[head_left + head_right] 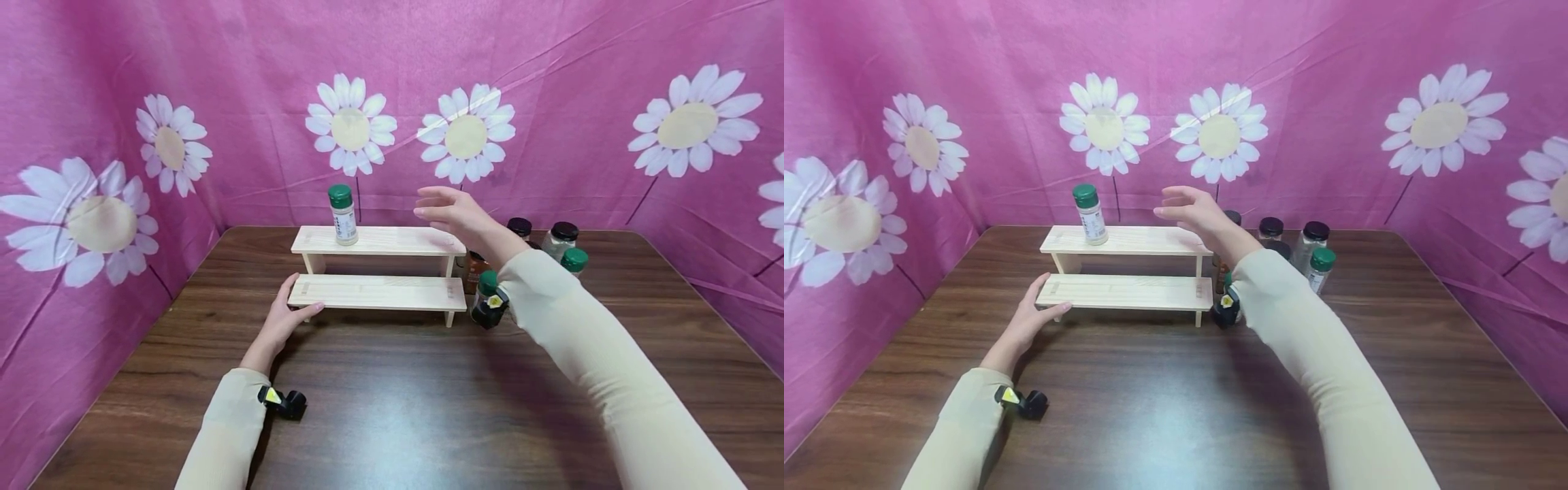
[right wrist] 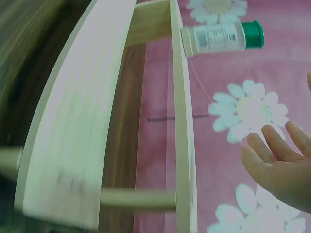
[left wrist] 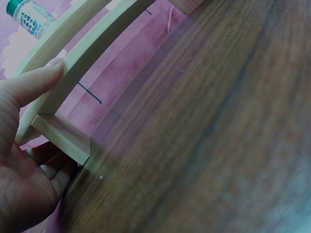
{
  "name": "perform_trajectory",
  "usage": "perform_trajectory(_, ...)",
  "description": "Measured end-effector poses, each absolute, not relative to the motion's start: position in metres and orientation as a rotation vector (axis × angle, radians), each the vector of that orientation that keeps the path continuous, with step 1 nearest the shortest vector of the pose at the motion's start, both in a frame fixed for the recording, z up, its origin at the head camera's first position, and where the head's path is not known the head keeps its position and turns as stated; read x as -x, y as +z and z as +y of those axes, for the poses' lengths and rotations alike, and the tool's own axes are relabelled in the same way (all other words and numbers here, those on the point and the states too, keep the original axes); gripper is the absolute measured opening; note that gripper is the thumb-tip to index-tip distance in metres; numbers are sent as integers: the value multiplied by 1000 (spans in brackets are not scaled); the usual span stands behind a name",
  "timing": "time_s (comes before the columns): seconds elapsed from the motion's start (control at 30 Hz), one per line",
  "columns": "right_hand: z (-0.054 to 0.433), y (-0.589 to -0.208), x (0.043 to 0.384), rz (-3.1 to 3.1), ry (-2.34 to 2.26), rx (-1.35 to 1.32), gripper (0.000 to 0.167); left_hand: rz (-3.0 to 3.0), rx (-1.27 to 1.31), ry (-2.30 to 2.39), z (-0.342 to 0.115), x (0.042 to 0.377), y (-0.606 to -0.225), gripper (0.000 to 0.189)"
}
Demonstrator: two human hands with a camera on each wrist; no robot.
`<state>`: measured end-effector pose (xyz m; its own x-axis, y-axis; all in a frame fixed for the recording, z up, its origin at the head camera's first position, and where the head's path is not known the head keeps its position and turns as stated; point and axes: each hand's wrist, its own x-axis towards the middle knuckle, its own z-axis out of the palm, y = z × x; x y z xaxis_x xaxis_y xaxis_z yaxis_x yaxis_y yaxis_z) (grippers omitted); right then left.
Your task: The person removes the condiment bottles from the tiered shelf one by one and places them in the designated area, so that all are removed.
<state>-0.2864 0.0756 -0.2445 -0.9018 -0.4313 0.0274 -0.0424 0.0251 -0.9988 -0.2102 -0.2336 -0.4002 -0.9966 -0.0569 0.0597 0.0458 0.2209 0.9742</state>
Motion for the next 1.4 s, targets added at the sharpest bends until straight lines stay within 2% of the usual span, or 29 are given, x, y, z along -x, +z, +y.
perform_trajectory(0.43, 27, -255, 295, 1997, -2020, 401, 49, -2401, -30, -1901, -233, 210, -401, 82)
perform_trajectory(0.83, -12, -267, 299, 2002, -2063, 378, 52, -2404, -43, -1899, -233, 210, -399, 82)
perform_trajectory(1.17, -35, -275, 306, 1975, -2085, 331, 53, -2403, -58, -1918, -224, 197, -377, 77)
perform_trajectory(1.4, -46, -279, 308, 2072, -2066, 316, 51, -2388, -48, -1933, -228, 201, -384, 78)
